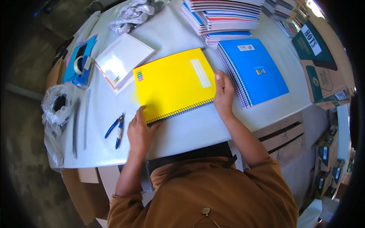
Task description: The person assembles spiral notebooks by hand, taking a stack of pages with covers and threading a plastic coil through the pre-punched holes. The person completes this action for several notebooks of different colors, including green, red, yellow, white, magenta, brown, orange, and purple, and places them back on the table.
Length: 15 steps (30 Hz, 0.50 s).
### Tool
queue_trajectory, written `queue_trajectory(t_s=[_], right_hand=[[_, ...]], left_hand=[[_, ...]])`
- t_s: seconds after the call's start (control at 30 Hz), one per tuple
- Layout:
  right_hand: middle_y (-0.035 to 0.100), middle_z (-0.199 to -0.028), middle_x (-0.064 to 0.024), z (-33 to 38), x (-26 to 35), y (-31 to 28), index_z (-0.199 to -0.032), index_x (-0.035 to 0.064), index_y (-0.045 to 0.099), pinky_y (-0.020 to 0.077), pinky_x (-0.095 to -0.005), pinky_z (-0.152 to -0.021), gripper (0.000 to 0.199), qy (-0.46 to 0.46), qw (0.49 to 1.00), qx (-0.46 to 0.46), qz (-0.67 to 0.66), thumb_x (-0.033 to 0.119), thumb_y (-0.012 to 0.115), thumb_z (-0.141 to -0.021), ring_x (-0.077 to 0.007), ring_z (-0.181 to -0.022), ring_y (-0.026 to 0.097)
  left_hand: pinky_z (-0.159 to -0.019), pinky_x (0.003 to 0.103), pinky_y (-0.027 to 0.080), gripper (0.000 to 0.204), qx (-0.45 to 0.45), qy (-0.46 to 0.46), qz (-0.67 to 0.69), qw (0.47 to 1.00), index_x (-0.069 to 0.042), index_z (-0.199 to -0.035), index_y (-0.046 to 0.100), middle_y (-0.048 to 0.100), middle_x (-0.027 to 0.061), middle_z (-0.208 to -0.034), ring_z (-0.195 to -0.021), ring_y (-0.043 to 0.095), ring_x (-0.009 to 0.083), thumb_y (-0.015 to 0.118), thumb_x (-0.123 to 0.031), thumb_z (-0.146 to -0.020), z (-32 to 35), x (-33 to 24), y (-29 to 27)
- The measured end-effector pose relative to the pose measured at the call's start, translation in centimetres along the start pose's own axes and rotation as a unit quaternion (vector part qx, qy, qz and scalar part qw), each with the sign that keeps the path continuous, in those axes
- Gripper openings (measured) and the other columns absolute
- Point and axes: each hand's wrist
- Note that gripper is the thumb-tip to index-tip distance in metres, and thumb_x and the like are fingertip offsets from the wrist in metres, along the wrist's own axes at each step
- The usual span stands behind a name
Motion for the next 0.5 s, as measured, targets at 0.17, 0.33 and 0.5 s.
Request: queue_trajectory(t_s=[0.17,0.33,0.5], right_hand=[[0.060,-0.104,-0.0158,0.3,1.1,0.3,-0.117,-0.0032,0.047,0.0419,-0.0350,-0.085,0.041,0.010,1.000,-0.005,0.015,0.029,0.048,-0.092,-0.0245,-0.094,0.056],[0.062,-0.105,-0.0115,0.4,0.2,0.0,-0.098,0.0053,0.063,0.0354,-0.0381,-0.087,0.022,-0.214,0.958,0.025,0.189,0.017,0.060,-0.080,-0.0267,-0.094,0.054],[0.066,-0.100,-0.0055,0.6,-0.2,-0.2,-0.083,0.0116,0.068,0.0358,-0.0362,-0.083,0.011,-0.173,0.956,0.029,0.234,0.011,0.063,-0.073,-0.0227,-0.094,0.055]], left_hand=[[-0.071,0.041,0.049,0.038,-0.068,0.090,-0.076,0.991,-0.005,-0.114,0.055,0.064,0.0156,-0.092,-0.082,0.062,0.0338,0.060,-0.024,-0.080,-11.8,5.0,-4.4],[-0.081,0.041,0.047,0.041,-0.088,0.124,-0.205,0.967,-0.002,-0.116,0.052,0.059,0.0207,-0.106,-0.094,0.059,0.0338,0.059,-0.022,-0.081,-15.7,9.6,0.0],[-0.080,0.039,0.046,0.031,0.055,0.066,-0.145,0.986,-0.004,-0.109,0.059,0.061,0.0192,-0.104,-0.093,0.060,0.0320,0.054,-0.022,-0.084,-15.0,9.9,-4.2]])
Point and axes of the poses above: each hand's wrist, its own z-axis away from the middle knuckle, its own y-axis out of the palm, x = y × z
